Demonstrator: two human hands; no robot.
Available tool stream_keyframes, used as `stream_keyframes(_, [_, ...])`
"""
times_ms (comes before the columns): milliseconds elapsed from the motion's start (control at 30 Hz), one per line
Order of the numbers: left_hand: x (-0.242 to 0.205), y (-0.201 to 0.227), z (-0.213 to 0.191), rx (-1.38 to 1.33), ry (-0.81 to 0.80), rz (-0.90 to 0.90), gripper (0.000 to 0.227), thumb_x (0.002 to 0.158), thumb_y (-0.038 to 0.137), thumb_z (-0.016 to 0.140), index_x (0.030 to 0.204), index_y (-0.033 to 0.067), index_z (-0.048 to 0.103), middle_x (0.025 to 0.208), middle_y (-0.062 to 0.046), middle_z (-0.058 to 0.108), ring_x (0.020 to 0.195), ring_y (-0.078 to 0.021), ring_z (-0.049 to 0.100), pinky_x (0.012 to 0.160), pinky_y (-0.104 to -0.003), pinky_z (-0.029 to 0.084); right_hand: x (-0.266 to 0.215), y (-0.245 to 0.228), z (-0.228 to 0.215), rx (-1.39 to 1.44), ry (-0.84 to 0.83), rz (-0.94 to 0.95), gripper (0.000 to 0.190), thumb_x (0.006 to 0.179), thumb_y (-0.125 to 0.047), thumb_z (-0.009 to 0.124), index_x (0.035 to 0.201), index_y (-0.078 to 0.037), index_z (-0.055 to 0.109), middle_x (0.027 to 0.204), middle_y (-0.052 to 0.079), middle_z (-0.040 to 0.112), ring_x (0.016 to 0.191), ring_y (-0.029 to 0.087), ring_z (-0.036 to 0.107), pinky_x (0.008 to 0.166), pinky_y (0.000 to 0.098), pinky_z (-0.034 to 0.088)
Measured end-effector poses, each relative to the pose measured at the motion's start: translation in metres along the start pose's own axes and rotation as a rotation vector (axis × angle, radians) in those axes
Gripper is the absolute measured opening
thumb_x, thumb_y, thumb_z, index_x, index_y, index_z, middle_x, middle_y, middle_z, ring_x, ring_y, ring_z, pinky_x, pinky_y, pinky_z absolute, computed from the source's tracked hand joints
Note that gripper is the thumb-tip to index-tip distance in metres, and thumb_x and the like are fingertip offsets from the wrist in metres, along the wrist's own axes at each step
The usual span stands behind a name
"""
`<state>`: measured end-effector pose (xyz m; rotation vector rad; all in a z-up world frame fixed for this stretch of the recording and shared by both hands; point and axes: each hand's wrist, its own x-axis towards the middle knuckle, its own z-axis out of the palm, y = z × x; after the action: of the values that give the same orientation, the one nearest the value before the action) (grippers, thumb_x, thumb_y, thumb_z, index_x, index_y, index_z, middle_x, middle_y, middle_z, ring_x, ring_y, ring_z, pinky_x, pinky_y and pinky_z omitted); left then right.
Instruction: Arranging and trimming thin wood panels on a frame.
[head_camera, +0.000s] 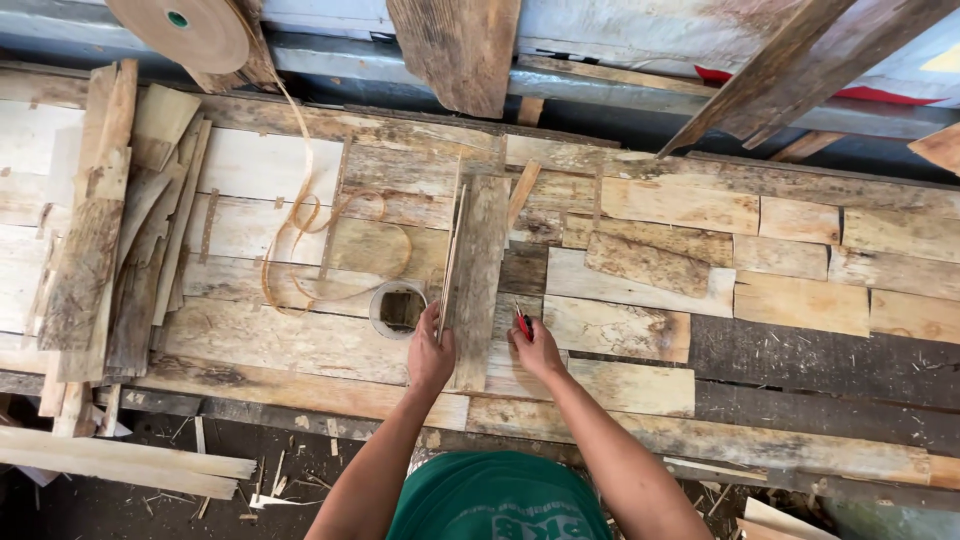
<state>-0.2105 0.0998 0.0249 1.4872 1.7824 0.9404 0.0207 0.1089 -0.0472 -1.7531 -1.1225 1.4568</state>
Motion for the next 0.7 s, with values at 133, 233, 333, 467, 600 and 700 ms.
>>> stream_keyframes(133, [0.003,-0.006,-0.018,-0.077,0.018,-0.081,0.048,0.091,0.013,0.054,0.139,0.0083,0.051,0.123,-0.019,0.071,0.107,-0.0394,0.07,0.089,-0.049,0.055,0.01,-0.006,0.025,0.018,0.048,-0.042,0.017,0.1,-0.019,0.065,0.108,-0.004,0.064,0.087,0.005,0.071,0.076,0.014,0.066,0.069,0.0301,0.055])
stream_keyframes(233, [0.006,-0.016,-0.02,0.102,0.056,-0.195,0.049,0.093,0.012,0.059,0.141,0.0087,0.052,0.116,-0.024,0.069,0.106,-0.0456,0.065,0.087,-0.053,0.052,0.015,-0.017,0.036,0.038,0.066,0.002,0.018,0.098,-0.019,0.065,0.109,-0.005,0.062,0.083,0.005,0.07,0.071,0.015,0.067,0.067,0.0323,0.054])
stream_keyframes(333, [0.008,-0.018,-0.022,0.094,0.061,-0.184,0.046,0.094,0.013,0.06,0.14,0.0078,0.052,0.118,-0.025,0.069,0.108,-0.0451,0.065,0.087,-0.052,0.052,0.013,-0.031,0.042,-0.046,0.098,0.044,0.019,0.099,-0.02,0.065,0.108,-0.004,0.062,0.08,0.007,0.071,0.071,0.016,0.066,0.067,0.0338,0.053])
stream_keyframes(467, [0.01,-0.025,-0.023,0.03,0.052,-0.118,0.044,0.093,0.011,0.058,0.136,0.0054,0.054,0.116,-0.024,0.071,0.106,-0.0434,0.067,0.088,-0.05,0.054,0.025,-0.018,0.046,-0.038,0.096,0.118,0.024,0.091,-0.022,0.076,0.105,-0.005,0.066,0.082,0.002,0.072,0.073,0.015,0.065,0.068,0.0326,0.053])
stream_keyframes(600, [0.011,-0.021,-0.025,0.032,0.022,-0.133,0.042,0.093,0.011,0.057,0.133,0.0023,0.052,0.112,-0.027,0.07,0.102,-0.0461,0.067,0.084,-0.052,0.054,0.037,0.011,0.041,0.035,0.126,0.1,0.019,0.095,-0.016,0.073,0.099,0.002,0.068,0.077,0.003,0.066,0.069,0.014,0.056,0.064,0.0351,0.048])
stream_keyframes(700, [0.009,-0.023,-0.021,0.048,0.039,-0.132,0.041,0.096,0.01,0.053,0.135,0.0006,0.047,0.103,-0.032,0.069,0.096,-0.0511,0.065,0.08,-0.057,0.051,0.025,0.001,0.025,0.182,0.1,0.091,0.013,0.099,-0.011,0.062,0.103,0.001,0.058,0.074,0.005,0.053,0.065,0.019,0.047,0.058,0.0407,0.039])
